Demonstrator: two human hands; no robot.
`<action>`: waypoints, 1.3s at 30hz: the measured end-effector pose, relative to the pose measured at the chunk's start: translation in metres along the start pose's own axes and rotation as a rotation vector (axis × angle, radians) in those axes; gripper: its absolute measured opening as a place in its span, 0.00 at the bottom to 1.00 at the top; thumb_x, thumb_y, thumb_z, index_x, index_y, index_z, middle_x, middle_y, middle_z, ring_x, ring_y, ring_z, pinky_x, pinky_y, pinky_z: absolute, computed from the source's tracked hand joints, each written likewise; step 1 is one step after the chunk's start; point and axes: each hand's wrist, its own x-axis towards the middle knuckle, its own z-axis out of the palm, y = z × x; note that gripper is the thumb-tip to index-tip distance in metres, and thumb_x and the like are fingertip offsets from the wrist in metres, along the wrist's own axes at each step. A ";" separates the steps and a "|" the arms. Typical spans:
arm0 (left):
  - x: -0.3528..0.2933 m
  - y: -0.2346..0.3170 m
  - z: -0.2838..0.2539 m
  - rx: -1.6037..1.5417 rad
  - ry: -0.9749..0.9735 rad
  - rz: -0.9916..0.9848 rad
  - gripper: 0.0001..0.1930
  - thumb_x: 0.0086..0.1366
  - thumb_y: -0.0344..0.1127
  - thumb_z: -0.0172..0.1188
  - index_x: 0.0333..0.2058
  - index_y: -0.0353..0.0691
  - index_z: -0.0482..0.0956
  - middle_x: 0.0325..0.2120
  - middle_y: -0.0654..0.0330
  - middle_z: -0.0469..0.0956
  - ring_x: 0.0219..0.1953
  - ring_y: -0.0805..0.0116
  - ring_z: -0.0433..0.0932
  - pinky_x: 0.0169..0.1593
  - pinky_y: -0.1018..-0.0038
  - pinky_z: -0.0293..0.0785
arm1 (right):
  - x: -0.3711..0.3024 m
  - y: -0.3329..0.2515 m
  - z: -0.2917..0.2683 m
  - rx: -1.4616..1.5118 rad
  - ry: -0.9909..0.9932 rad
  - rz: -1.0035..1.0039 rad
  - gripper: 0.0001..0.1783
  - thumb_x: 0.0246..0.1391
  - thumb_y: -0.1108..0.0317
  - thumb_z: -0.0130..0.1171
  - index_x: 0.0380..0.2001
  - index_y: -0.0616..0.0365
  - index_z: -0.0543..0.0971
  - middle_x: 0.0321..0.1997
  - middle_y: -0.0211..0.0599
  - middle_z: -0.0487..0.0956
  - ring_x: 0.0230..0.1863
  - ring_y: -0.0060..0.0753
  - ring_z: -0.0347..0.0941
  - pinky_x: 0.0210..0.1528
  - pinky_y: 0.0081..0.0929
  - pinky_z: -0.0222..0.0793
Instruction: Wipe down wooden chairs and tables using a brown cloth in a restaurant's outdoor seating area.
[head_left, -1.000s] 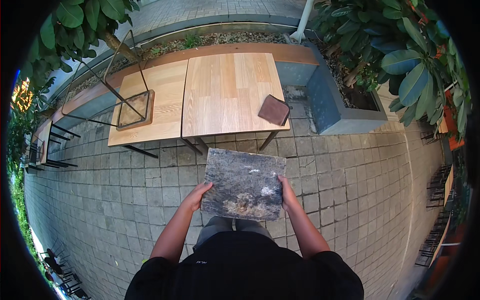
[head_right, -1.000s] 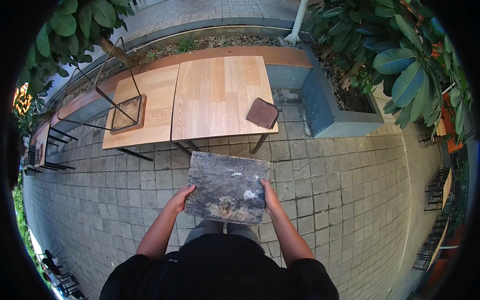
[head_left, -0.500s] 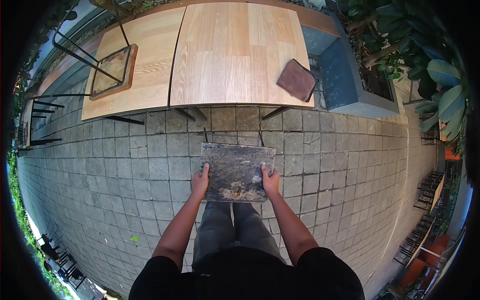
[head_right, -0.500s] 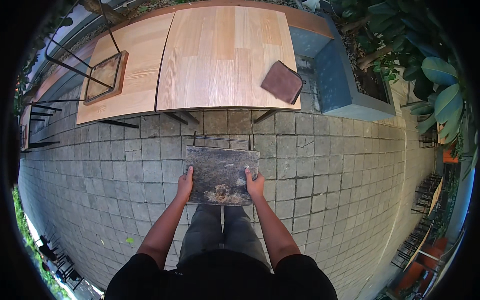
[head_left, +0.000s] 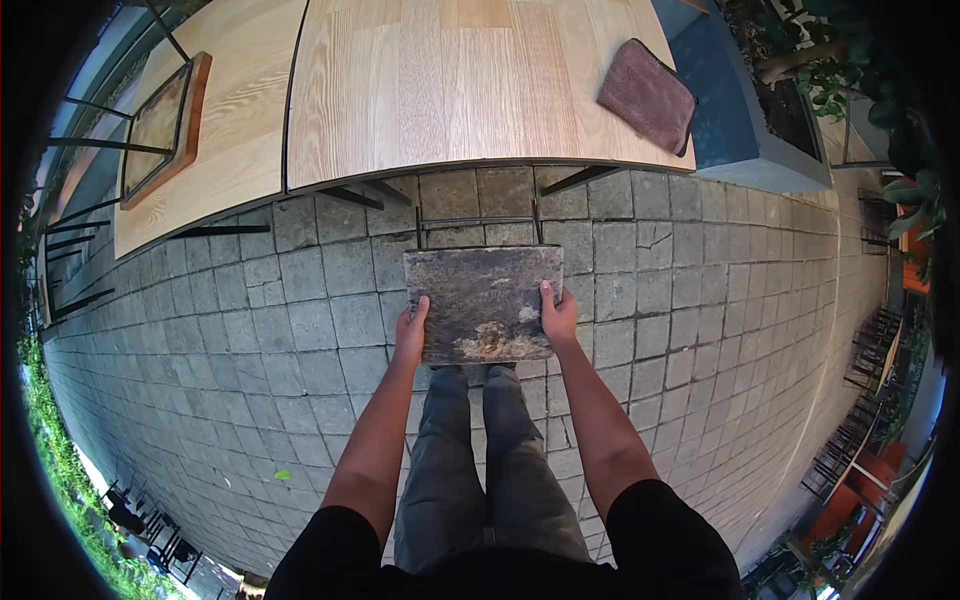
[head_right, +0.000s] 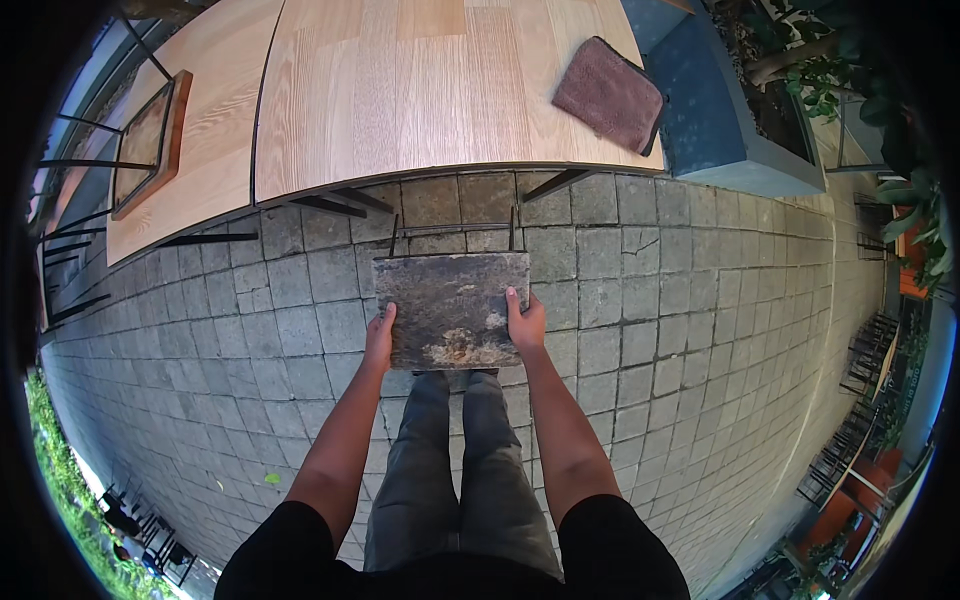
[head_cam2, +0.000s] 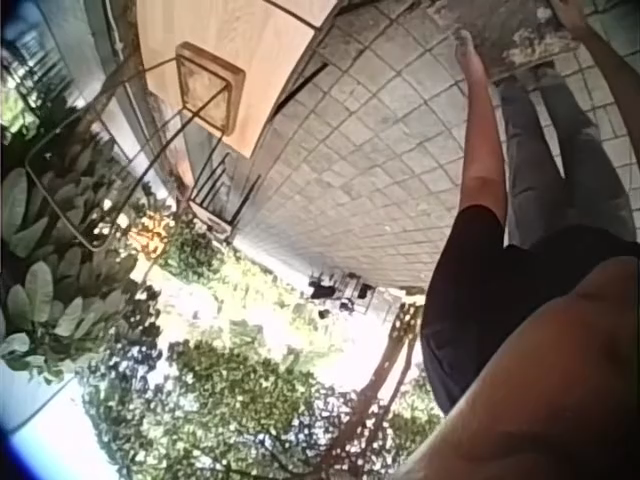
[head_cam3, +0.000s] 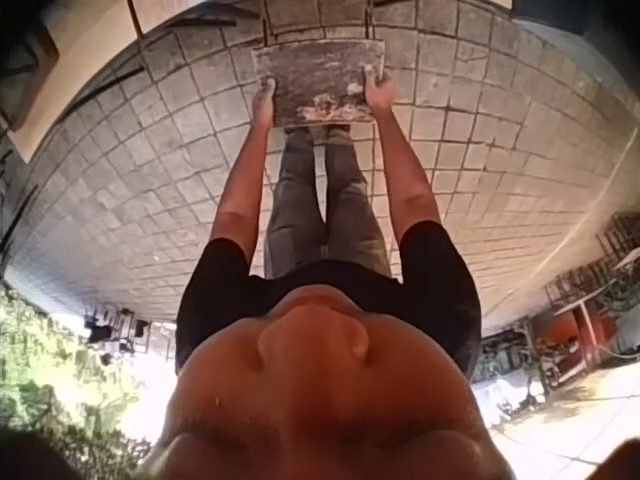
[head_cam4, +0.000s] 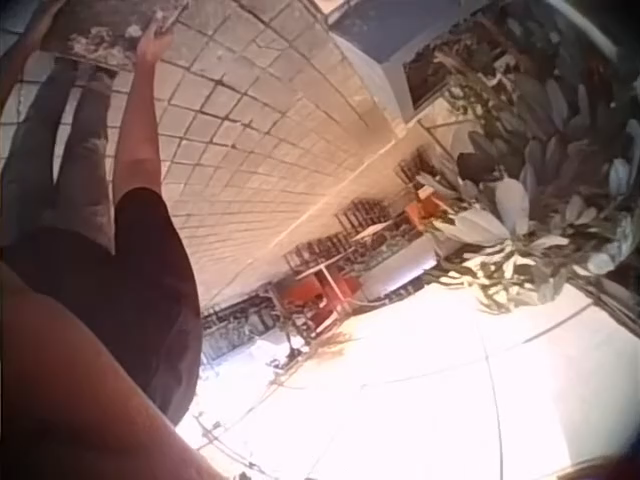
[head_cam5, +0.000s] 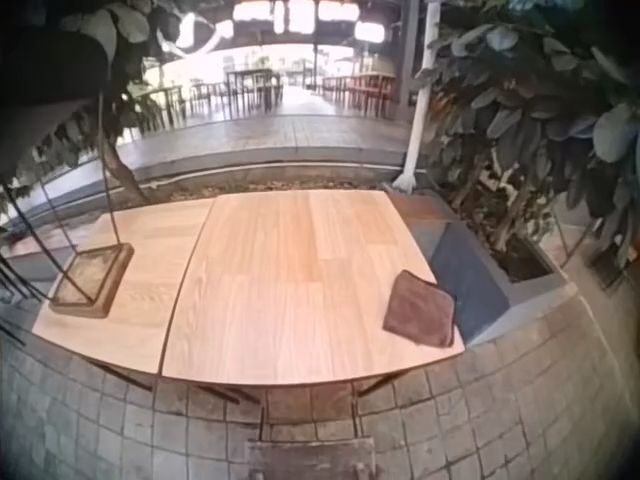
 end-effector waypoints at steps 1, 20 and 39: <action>0.005 0.002 -0.006 0.005 0.010 -0.024 0.31 0.73 0.62 0.67 0.52 0.35 0.83 0.45 0.59 0.85 0.47 0.69 0.81 0.53 0.68 0.77 | 0.003 0.001 0.009 -0.005 -0.004 -0.001 0.28 0.74 0.49 0.62 0.53 0.69 0.85 0.47 0.44 0.90 0.49 0.30 0.83 0.56 0.33 0.77; 0.083 0.022 -0.002 0.431 -0.151 0.091 0.30 0.76 0.56 0.66 0.65 0.38 0.77 0.56 0.55 0.85 0.57 0.63 0.81 0.62 0.65 0.74 | 0.059 0.011 0.043 -0.306 0.129 0.098 0.30 0.67 0.50 0.68 0.59 0.65 0.78 0.52 0.59 0.86 0.55 0.58 0.84 0.58 0.46 0.76; -0.050 0.105 0.101 0.450 -0.249 0.385 0.21 0.78 0.25 0.58 0.67 0.38 0.68 0.56 0.55 0.81 0.56 0.66 0.83 0.59 0.69 0.77 | 0.053 -0.200 -0.078 -0.081 0.264 -0.343 0.15 0.64 0.69 0.68 0.51 0.64 0.83 0.50 0.50 0.85 0.50 0.44 0.85 0.49 0.41 0.80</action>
